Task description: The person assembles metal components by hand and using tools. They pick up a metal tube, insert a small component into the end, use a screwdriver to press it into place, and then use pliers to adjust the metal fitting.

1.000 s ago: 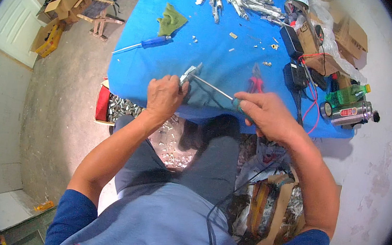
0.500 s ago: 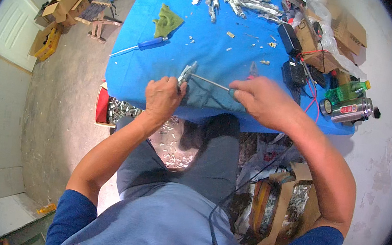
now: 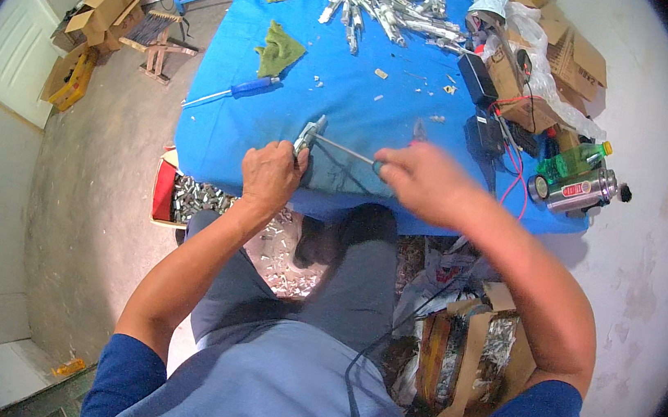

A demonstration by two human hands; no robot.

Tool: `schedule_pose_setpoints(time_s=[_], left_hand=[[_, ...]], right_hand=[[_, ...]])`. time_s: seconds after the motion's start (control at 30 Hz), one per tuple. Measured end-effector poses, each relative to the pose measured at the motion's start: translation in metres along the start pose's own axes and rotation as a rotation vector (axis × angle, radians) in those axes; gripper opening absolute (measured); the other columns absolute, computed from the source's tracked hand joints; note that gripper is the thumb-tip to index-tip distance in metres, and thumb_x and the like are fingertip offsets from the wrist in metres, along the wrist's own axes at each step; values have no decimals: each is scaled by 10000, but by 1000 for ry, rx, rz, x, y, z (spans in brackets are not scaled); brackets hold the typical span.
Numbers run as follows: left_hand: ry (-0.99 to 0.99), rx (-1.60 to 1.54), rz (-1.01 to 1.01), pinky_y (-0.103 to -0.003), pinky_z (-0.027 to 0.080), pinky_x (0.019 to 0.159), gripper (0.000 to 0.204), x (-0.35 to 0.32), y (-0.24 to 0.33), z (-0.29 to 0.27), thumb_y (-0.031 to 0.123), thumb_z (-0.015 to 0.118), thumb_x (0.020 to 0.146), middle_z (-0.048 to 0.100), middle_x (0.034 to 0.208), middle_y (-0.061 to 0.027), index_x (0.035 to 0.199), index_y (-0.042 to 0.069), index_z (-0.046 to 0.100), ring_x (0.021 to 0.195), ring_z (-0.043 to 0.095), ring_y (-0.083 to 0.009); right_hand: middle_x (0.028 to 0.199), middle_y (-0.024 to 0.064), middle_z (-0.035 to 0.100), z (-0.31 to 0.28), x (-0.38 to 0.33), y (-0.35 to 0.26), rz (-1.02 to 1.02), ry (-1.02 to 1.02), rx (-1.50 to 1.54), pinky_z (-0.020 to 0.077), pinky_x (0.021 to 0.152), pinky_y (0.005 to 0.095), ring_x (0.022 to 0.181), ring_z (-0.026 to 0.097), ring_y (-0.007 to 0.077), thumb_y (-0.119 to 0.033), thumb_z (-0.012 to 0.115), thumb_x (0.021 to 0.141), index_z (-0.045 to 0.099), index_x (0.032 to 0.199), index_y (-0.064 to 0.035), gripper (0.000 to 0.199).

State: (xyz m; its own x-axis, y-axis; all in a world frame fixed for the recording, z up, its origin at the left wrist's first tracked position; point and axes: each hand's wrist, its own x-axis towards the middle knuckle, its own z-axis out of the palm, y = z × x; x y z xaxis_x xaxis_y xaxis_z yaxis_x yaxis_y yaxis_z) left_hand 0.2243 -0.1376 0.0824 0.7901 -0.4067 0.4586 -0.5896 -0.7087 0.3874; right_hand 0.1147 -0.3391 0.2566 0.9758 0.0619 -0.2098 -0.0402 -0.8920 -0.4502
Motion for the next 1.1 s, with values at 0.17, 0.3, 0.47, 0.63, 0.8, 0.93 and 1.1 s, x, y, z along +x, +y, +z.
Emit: schedule_pose_setpoints(time_s=[0.17, 0.3, 0.47, 0.63, 0.8, 0.93, 1.1], left_hand=[[12, -37, 92, -465, 412, 588, 305, -7, -7, -8, 300, 668, 871, 596, 675, -136, 713, 61, 564, 632, 586, -358], [6, -55, 115, -463, 410, 586, 303, -7, -8, -9, 291, 673, 869, 587, 669, -135, 707, 63, 558, 625, 580, -361], [-41, -35, 97, -461, 414, 588, 308, -5, -4, -10, 295, 664, 877, 590, 670, -136, 705, 60, 565, 623, 581, -361], [-74, -11, 82, -464, 424, 599, 312, -5, -4, -9, 299, 652, 885, 598, 677, -140, 709, 54, 572, 630, 588, -359], [-78, 33, 63, -466, 438, 598, 308, -4, -4, -11, 297, 646, 888, 605, 671, -144, 709, 55, 582, 621, 592, -364], [-74, 40, 8, -471, 443, 582, 309, 1, -4, -8, 297, 650, 883, 611, 664, -154, 704, 53, 587, 607, 595, -371], [-55, 16, 15, -472, 443, 581, 310, -1, -4, -10, 297, 679, 860, 610, 668, -152, 694, 57, 573, 612, 597, -374]], right_hand=[[771, 34, 605, -30, -10, -12, 418, -247, 366, 431, 443, 264, 573, 583, 120, -304, 532, 931, 577, 1347, -124, 456], [774, 43, 624, -20, -17, 18, 314, -260, 357, 462, 489, 308, 606, 596, 133, -242, 557, 914, 587, 1330, -105, 439], [795, 132, 651, 12, -23, 42, -280, 231, -57, 487, 622, 388, 688, 627, 308, -149, 622, 882, 620, 1250, -90, 372], [820, 176, 656, 12, -24, 26, -174, 191, -23, 479, 609, 373, 698, 613, 367, -162, 637, 890, 666, 1157, -86, 279], [713, 82, 652, 15, -22, 22, 222, 50, 446, 465, 505, 304, 498, 580, 160, -202, 609, 938, 691, 1129, -25, 273], [740, 37, 639, 54, -25, 33, 318, 115, 827, 447, 481, 224, 508, 542, 61, -213, 576, 971, 680, 1172, -14, 301], [777, 95, 673, 68, -38, 29, 13, 381, 214, 488, 549, 334, 605, 632, 212, -175, 626, 927, 683, 1145, -63, 251]])
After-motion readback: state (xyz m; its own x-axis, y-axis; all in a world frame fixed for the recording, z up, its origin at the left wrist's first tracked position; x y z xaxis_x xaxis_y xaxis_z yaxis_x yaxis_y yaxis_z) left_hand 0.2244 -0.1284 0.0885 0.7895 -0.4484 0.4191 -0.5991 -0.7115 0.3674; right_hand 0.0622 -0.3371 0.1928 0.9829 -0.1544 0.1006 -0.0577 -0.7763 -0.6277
